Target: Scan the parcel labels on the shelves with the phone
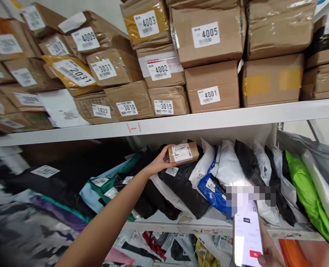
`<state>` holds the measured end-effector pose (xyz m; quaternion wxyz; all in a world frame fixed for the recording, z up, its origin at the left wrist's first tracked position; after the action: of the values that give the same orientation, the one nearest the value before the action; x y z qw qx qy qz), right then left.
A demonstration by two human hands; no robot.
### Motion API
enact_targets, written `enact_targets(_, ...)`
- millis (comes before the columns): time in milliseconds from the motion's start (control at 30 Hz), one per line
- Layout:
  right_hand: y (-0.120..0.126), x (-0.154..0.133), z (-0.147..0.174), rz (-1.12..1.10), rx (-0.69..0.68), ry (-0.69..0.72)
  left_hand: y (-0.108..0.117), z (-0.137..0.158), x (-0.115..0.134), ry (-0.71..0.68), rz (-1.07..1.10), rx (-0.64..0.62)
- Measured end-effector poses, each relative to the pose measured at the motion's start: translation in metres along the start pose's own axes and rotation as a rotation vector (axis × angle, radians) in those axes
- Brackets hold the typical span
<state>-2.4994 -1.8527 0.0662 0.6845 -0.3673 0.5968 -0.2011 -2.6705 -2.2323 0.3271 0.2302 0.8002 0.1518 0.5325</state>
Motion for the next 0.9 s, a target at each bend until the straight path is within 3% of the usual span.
enact_targets(167, -0.116, 0.031, -0.021, -0.065, -0.263, -0.077, -0.009, 0.025, 0.002, -0.038, 0.002, -0.076)
enact_targets(433, -0.228, 0.039, -0.053, 0.024, -0.448, -0.08, -0.01, 0.03, 0.004, -0.078, -0.128, -0.128)
enact_targets(600, -0.262, 0.031, -0.057, 0.118, -0.528, -0.041, -0.01, 0.028, 0.002, -0.131, -0.122, -0.127)
enact_targets(900, -0.276, 0.027, -0.052, 0.109, -0.519, -0.031, -0.008, 0.029, 0.006, -0.199, -0.196, -0.077)
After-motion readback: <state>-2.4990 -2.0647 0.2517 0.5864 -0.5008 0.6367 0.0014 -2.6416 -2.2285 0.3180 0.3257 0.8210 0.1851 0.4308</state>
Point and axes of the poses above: each hand's wrist, its own z-axis away from the middle knuckle, its own y-axis out of the back of the hand, x = y × z, the point moved 10 cm from there along -z, towards the middle knuckle, and after that the axes turned 4 degrees about -x, right-handed, at the moved point
